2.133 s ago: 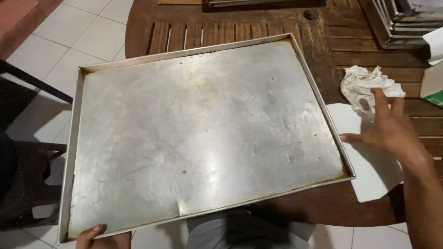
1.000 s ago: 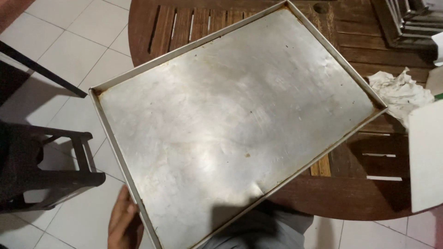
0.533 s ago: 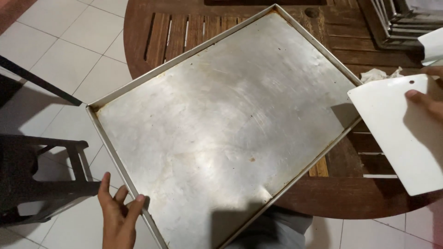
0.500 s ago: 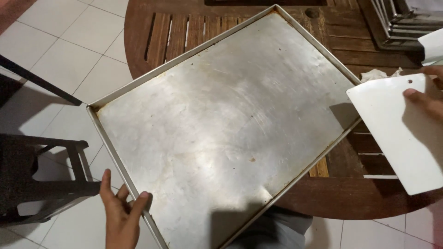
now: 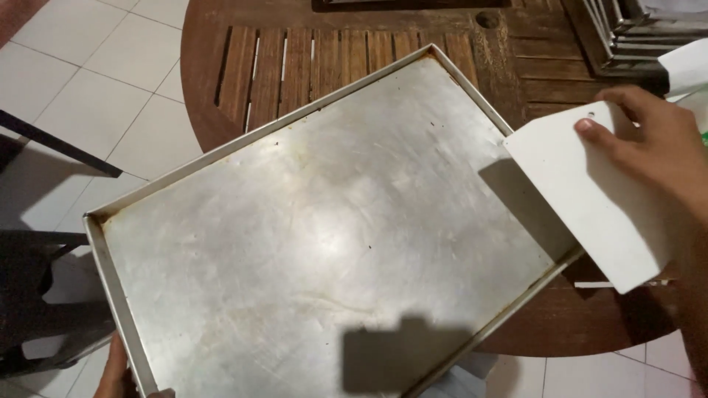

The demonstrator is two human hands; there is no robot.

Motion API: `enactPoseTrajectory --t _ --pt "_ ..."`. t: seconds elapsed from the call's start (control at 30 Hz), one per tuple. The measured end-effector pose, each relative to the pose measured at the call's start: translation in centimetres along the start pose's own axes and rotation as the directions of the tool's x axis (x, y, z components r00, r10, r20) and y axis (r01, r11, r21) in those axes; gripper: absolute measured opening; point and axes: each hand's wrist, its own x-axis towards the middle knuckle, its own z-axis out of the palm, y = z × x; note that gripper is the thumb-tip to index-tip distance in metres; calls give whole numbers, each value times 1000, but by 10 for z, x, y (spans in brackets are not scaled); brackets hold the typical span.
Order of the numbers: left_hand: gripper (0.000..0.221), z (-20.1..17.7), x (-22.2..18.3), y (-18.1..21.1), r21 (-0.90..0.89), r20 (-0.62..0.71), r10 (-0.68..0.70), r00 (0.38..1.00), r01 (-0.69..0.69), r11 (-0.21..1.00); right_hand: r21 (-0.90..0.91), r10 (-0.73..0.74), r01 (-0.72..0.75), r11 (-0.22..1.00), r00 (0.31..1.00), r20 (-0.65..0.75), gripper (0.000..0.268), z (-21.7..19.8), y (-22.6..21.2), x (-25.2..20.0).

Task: Cleaning a metal baking tray by wiping it with a cloth and scraping off residue with a plastic scraper

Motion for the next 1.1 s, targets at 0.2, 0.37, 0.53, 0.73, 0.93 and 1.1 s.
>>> enactPoseTrajectory --t 0.2,0.37,0.53,0.73,0.93,1.1 --pt "80 6 -18 5 181 -218 159 963 -120 976 -175 -34 25 984 998 -46 56 2 -47 27" --pt "86 -31 35 27 792 131 778 614 -537 291 -341 92 -80 937 996 20 53 0 -86 53" --pt "66 34 40 139 714 265 823 502 -676 182 -429 123 -91 899 991 46 44 17 -114 77" --pt "53 165 132 208 696 478 793 379 -714 -78 -561 118 -60 826 991 67 44 44 -136 97" --pt "38 265 170 232 544 417 820 391 -831 119 -637 66 3 771 994 84 50 53 -132 95" --pt "22 292 188 211 568 331 906 265 -822 33 -633 113 -12 774 986 120 38 42 -124 77"
